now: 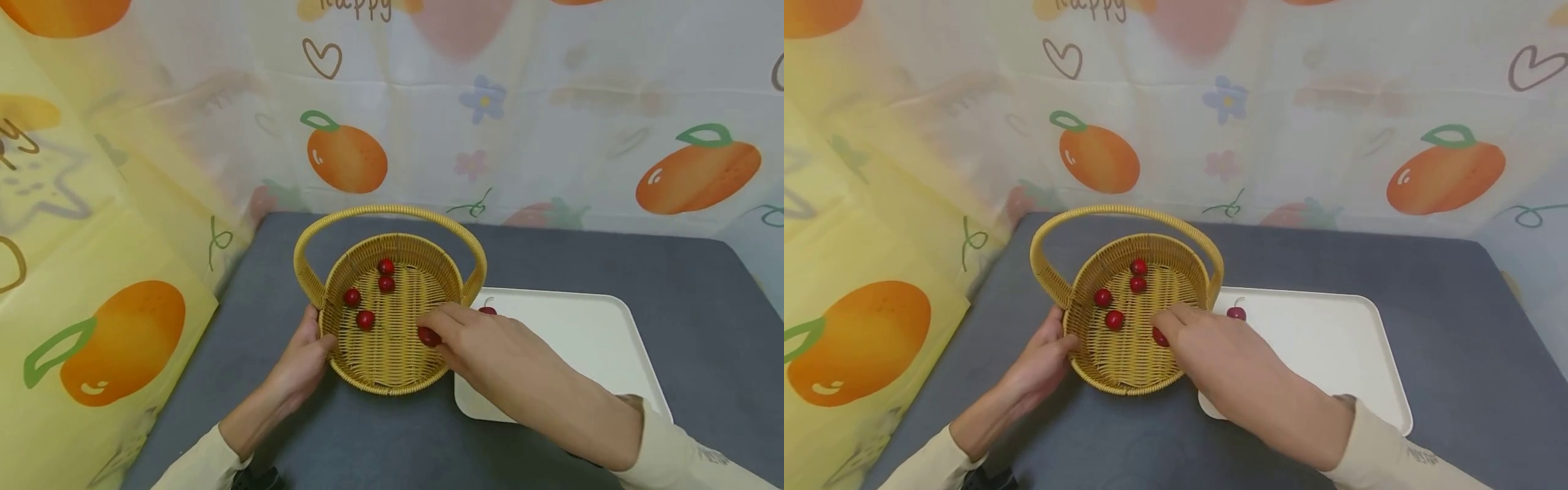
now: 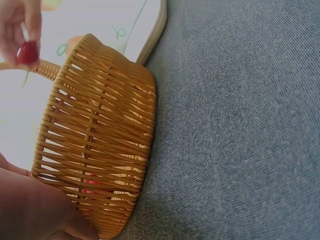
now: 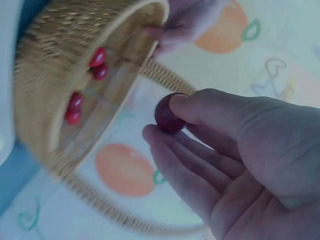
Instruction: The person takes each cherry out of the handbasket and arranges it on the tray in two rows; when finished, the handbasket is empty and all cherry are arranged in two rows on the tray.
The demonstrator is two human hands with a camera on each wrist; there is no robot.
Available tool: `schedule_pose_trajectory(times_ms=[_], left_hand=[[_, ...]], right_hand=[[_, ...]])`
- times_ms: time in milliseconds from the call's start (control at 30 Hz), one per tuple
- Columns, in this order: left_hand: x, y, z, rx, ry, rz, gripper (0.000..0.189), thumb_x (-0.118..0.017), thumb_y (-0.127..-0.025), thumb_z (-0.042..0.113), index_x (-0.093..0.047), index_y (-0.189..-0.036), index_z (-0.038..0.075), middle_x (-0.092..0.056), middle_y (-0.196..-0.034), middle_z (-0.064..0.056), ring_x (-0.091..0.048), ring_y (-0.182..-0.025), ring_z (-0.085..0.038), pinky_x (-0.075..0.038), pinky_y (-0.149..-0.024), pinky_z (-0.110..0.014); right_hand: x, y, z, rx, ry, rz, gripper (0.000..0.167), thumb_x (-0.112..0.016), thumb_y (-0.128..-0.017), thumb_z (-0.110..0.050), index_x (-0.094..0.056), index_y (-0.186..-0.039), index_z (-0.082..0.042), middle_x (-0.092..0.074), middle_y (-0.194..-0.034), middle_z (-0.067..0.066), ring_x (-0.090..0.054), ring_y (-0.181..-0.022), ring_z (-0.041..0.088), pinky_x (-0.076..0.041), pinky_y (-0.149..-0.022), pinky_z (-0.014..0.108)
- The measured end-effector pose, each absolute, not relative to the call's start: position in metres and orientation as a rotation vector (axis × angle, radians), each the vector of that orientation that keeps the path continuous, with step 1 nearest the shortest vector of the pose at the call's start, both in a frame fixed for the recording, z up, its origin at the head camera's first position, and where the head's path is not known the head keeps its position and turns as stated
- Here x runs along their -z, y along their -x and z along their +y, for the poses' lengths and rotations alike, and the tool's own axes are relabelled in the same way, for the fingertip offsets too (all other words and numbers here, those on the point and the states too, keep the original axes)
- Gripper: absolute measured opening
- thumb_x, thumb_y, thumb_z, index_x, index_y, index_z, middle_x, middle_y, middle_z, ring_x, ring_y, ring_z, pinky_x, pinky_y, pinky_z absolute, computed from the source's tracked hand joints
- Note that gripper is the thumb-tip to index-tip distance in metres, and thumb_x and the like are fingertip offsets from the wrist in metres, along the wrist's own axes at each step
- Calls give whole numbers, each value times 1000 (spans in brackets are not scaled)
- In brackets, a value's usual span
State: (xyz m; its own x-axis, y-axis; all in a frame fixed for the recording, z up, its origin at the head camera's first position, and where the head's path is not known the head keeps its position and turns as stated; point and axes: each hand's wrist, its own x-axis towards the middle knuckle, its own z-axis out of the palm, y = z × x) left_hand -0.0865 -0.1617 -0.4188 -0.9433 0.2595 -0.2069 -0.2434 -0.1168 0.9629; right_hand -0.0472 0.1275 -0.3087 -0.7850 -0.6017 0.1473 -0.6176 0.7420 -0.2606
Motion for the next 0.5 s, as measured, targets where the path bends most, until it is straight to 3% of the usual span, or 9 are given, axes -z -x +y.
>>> schedule_pose_trajectory(times_ms=[233,500], left_hand=[[419,87,-162,-2111,-35,1837,79,-34,-92,-18,-9,-162,9,-21,-169,-15,-24,-154,-30,-30,-120,-43],[419,86,-163,-2110,-43,1828,80,-34,-93,-18,-7,-163,11,-20,-170,-14,-22,-155,-29,-30,-121,-41]], right_hand=[[323,31,185,-499,-886,-2714,50,-88,-83,-8,-67,-126,-22,-69,-116,-14,-69,-90,3,-56,-67,27],[351,32,232,-433,-782,-2703,54,-90,-74,-2,-71,-122,-18,-71,-115,-8,-73,-95,12,-60,-71,34]])
